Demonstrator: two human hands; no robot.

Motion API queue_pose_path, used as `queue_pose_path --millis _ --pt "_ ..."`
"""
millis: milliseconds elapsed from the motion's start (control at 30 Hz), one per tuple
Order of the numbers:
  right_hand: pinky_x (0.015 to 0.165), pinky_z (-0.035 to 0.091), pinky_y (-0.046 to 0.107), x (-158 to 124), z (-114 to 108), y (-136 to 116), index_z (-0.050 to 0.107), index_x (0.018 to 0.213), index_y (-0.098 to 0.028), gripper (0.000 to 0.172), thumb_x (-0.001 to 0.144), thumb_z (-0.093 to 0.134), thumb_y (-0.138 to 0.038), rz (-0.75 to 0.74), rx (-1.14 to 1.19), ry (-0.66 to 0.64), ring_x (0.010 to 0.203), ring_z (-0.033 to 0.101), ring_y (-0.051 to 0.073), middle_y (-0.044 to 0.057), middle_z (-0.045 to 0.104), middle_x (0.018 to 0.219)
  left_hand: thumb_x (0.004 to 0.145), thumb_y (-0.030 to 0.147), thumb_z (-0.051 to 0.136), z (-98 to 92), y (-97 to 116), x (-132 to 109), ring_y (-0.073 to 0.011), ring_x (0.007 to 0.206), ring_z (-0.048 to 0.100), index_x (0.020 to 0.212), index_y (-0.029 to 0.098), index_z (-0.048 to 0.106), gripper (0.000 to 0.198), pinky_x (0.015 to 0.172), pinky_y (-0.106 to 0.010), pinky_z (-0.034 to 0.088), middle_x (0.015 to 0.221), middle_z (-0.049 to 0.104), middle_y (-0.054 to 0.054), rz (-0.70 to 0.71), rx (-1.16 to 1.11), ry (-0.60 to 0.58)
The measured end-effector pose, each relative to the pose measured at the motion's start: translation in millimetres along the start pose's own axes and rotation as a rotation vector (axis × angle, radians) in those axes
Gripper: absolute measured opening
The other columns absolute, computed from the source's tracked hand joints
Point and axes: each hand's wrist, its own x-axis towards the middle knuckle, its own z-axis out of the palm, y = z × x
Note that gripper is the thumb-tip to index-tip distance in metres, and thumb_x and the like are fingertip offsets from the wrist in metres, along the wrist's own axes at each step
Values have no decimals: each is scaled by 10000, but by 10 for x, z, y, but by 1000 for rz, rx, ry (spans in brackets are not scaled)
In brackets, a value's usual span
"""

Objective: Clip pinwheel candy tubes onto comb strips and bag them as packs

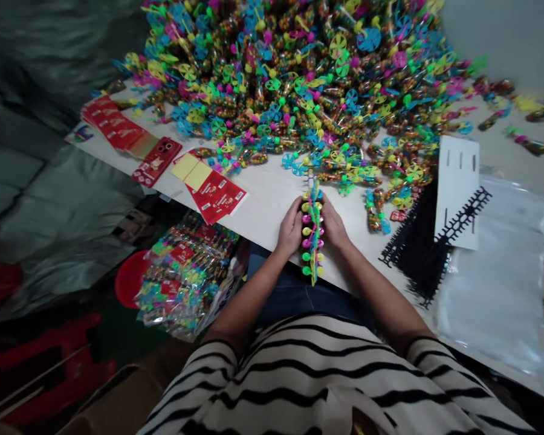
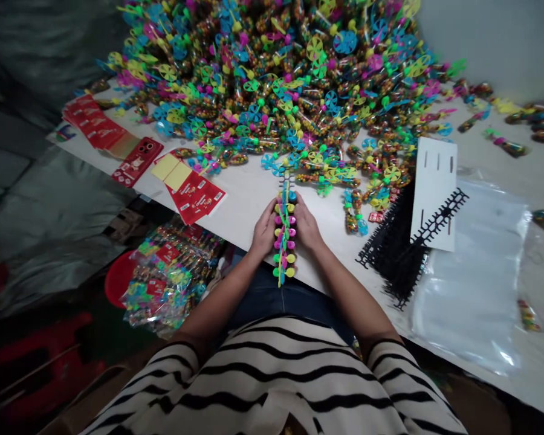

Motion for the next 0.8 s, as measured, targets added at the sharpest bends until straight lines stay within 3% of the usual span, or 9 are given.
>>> queue_pose_path --millis 133,233,300,367,433,500,600,700,800 --pt "1173 287 369 89 159 -71 436 1428 -237 739 879 311 -716 -42 30 -95 1377 390 182 30 498 1432 956 498 373 -84 -19 -84 -214 1330 458 1370 224 451 502 1131 -366 359 1417 506 -95 18 62 152" --pt "1096 393 361 193 68 -107 562 1312 -226 605 895 395 -631 -106 -58 -95 1254 523 193 56 595 1324 947 508 396 -197 -77 -92 -213 1285 498 1334 214 477 493 1098 -354 392 1366 542 -102 -3 77 186" --pt "1020 451 387 284 -175 -119 636 1190 -211 477 898 451 -540 -169 -188 34 1142 588 214 83 655 1220 940 511 408 -300 -110 -20 -212 1231 536 1291 199 511 481 1066 -353 417 1321 567 -112 1 73 206" --pt "997 447 436 401 -530 -120 658 1128 -197 380 898 472 -435 -210 -371 251 1111 586 241 107 672 1167 936 490 425 -411 -95 144 -209 1168 570 1236 184 547 446 1030 -355 440 1261 598 -119 22 76 258" --pt "1011 412 479 555 -906 -115 649 1149 -183 349 886 472 -331 -216 -545 427 1139 556 268 129 660 1178 935 434 440 -499 0 413 -202 1105 591 1148 173 599 373 1001 -347 451 1168 639 -112 75 116 322" --pt "1025 386 490 754 -1205 -113 637 1185 -165 369 877 448 -242 -224 -668 479 1158 535 277 142 645 1203 927 362 456 -525 170 769 -191 1039 605 1043 173 649 294 970 -325 457 1050 675 -86 157 190 325" --pt "1029 378 465 1136 -1396 -137 628 1218 -151 403 880 409 -167 -272 -802 371 1155 532 262 128 636 1230 885 261 514 -398 461 1374 -176 936 624 966 176 692 213 895 -292 479 951 700 -49 263 280 88" --pt "1013 385 425 1543 -1329 -198 619 1254 -168 443 874 399 -108 -353 -958 129 1167 513 244 85 609 1297 809 157 582 -130 629 1898 -187 901 637 904 174 730 177 878 -302 475 923 719 -38 335 440 -258" --pt "945 408 395 1833 -1208 -265 680 1181 -183 415 856 438 -94 -393 -1138 -103 1121 501 259 72 642 1250 769 111 593 110 634 2234 -210 927 641 922 210 751 241 870 -312 464 912 721 -33 344 720 -424"
